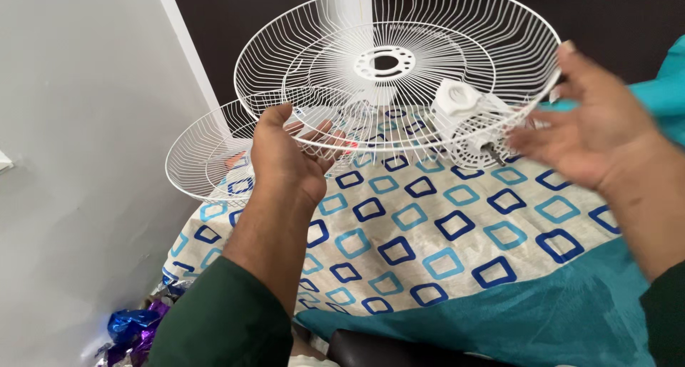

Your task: The person removes the front grille, fan blades, and rear grille of a table fan, then uses a screwdriver to loosen and remove the motor housing from the fan stand. The components are placed on a patterned cloth on a table.

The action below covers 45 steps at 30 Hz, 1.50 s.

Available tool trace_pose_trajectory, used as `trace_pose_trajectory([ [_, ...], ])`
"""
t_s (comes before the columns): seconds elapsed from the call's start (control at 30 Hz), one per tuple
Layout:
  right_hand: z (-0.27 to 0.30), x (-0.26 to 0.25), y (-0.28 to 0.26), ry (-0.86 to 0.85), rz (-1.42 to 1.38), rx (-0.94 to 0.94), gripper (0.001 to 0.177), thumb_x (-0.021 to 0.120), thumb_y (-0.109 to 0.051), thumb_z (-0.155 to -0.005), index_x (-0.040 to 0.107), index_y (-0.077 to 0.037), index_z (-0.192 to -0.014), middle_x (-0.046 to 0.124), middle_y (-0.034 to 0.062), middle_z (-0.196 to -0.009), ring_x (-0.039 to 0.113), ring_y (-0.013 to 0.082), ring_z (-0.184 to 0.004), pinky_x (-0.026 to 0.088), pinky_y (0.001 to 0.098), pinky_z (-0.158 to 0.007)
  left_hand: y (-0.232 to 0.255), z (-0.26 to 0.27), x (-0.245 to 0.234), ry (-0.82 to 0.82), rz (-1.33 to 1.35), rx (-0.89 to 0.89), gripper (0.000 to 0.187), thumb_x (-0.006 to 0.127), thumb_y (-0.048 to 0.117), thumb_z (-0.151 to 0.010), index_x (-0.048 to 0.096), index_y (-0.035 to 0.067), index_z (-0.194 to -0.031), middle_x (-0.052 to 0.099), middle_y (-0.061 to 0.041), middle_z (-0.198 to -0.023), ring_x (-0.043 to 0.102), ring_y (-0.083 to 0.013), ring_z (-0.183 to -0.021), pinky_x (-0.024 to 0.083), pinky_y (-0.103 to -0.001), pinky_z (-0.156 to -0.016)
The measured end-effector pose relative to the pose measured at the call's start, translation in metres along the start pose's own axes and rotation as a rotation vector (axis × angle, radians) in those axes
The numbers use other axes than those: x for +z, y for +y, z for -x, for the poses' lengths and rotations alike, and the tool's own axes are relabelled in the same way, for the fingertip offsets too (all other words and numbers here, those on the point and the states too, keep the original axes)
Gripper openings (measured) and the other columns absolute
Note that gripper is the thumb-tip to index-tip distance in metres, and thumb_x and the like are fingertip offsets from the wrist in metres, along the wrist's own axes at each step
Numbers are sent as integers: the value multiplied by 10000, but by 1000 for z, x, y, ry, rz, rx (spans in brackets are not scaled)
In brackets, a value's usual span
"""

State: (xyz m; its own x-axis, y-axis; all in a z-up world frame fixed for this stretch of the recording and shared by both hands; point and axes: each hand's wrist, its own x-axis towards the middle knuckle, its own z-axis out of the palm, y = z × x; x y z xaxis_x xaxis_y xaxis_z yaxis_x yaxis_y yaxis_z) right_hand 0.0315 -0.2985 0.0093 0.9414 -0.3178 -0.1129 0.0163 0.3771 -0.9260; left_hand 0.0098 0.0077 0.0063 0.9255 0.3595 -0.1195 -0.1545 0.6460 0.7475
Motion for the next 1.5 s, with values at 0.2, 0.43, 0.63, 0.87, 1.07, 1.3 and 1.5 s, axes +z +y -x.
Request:
trace_pose_trajectory([
  [0.2, 0, 19, 30, -574, -117, 61, 551, 553, -185, -928, 437, 132, -1363, 633, 263, -1323, 686, 331, -1184, 577, 412, -1011, -6, -25, -8, -117, -185, -37, 636, 409, 435, -964, 353, 10, -1434, 622, -254, -1187, 667, -359, -1159, 600, -485, -933],
  [0.43, -21, 6, 27, -355, -109, -107, 425, 485, -116, -894, 460, 117, -1249, 631, 264, -1250, 712, 358, -1142, 547, 444, -1011, 1, -75, -40, -102, -1047, 278, 921, 286, 732, -975, 611, -16, -1402, 620, -270, -1383, 565, -372, -1304, 455, -520, -1070],
  [0.63, -30, -5, 19, -322, -117, -192, 313, 512, -121, -925, 507, 50, -1187, 628, 196, -1258, 690, 315, -1138, 544, 472, -1020, -4, -111, -46, -129, -1774, 246, 1129, 623, 752, -822, 363, -100, -1516, 539, -399, -1388, 535, -509, -1342, 477, -538, -1090],
  [0.87, -29, -6, 25, -217, -142, -149, 280, 516, -127, -914, 507, 25, -1149, 576, 192, -1266, 674, 289, -1135, 556, 450, -1004, -21, -116, -31, -91, -1656, 146, 1068, 827, 470, -757, 322, -79, -1521, 581, -325, -1360, 627, -429, -1257, 559, -413, -1009],
  [1.07, -29, -5, 32, -236, -69, -149, 238, 532, -141, -930, 509, -9, -1127, 603, 166, -1208, 672, 264, -1084, 598, 419, -987, -14, -101, -40, 148, -1186, 262, 860, 773, 270, -759, 410, -43, -1474, 608, -269, -1327, 687, -350, -1171, 604, -384, -923],
  [1.3, -21, 10, 41, -269, -84, -59, 346, 518, -147, -910, 488, 37, -1202, 644, 175, -1198, 705, 252, -1058, 610, 391, -960, 3, -105, -38, 225, -1087, 908, 742, 823, 292, -783, 546, -88, -1357, 566, -294, -1372, 579, -400, -1257, 487, -440, -1033],
  [1.5, -2, 29, 50, -293, -77, 3, 401, 511, -145, -899, 457, 83, -1225, 633, 241, -1189, 729, 315, -1029, 610, 396, -942, 7, -77, 13, -188, -1244, 790, 685, 769, 326, -758, 606, 44, -1360, 625, -197, -1355, 671, -309, -1183, 516, -390, -1020],
])
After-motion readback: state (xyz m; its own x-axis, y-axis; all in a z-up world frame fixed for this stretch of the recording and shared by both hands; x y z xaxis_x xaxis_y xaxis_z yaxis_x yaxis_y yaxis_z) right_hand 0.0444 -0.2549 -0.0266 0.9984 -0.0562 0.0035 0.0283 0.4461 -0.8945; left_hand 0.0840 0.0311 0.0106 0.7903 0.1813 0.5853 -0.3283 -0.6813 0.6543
